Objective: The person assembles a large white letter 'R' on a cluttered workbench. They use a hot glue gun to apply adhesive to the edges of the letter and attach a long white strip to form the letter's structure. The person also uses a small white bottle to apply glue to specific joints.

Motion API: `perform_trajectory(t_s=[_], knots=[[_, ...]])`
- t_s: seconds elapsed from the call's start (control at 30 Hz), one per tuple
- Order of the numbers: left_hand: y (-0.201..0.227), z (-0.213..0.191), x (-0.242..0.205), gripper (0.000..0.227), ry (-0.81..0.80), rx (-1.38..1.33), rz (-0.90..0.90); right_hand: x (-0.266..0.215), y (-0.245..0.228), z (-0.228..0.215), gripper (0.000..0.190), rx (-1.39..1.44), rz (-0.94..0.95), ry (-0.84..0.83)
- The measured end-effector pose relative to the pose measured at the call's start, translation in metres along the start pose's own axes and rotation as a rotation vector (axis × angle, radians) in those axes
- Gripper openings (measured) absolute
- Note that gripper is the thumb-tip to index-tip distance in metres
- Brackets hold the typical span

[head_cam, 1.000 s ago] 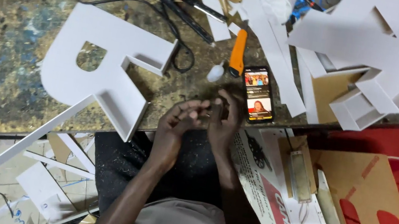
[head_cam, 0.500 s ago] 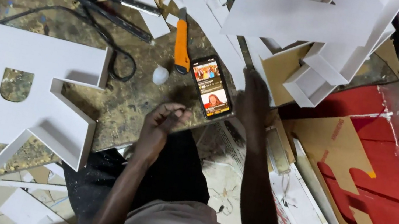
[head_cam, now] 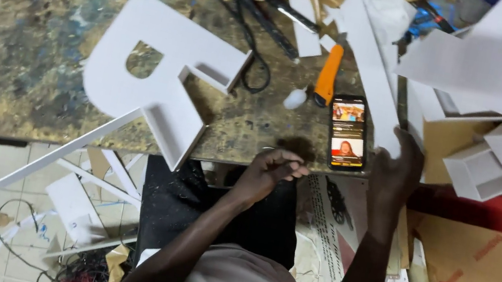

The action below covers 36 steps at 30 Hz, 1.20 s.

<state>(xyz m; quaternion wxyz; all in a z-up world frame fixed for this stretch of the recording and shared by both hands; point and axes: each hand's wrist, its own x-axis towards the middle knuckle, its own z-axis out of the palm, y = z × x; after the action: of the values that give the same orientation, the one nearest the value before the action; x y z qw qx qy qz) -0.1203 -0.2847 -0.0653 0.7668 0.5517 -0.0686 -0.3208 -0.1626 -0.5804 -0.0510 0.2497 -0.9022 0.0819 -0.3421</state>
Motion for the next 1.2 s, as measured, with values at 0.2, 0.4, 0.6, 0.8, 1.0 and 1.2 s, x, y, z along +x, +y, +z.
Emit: perform_trajectory(t_s=[0.2,0.4,0.6,0.8,1.0,1.2], knots=[[0.035,-0.001,-0.017,0.040,-0.041,0.007,0.038,-0.005,-0.040,-0.006,0.048,0.267,0.279,0.063],[0.040,-0.011,-0.022,0.048,-0.131,0.031,0.058,-0.012,-0.067,-0.036,0.050,0.152,0.471,0.091],[0.045,-0.006,-0.029,0.046,-0.195,0.064,0.068,-0.044,-0.050,-0.027,0.026,0.692,0.886,0.402],[0.055,0.004,-0.028,0.045,-0.281,0.054,0.123,-0.022,-0.107,-0.022,0.026,1.044,0.993,0.394],[0.040,0.001,-0.001,0.084,-0.260,-0.038,0.280,-0.023,-0.136,0.053,0.034,1.306,0.892,0.110],[0.086,-0.017,-0.020,0.068,0.085,-0.173,0.242,-0.015,-0.212,0.085,0.020,1.468,0.827,-0.198]])
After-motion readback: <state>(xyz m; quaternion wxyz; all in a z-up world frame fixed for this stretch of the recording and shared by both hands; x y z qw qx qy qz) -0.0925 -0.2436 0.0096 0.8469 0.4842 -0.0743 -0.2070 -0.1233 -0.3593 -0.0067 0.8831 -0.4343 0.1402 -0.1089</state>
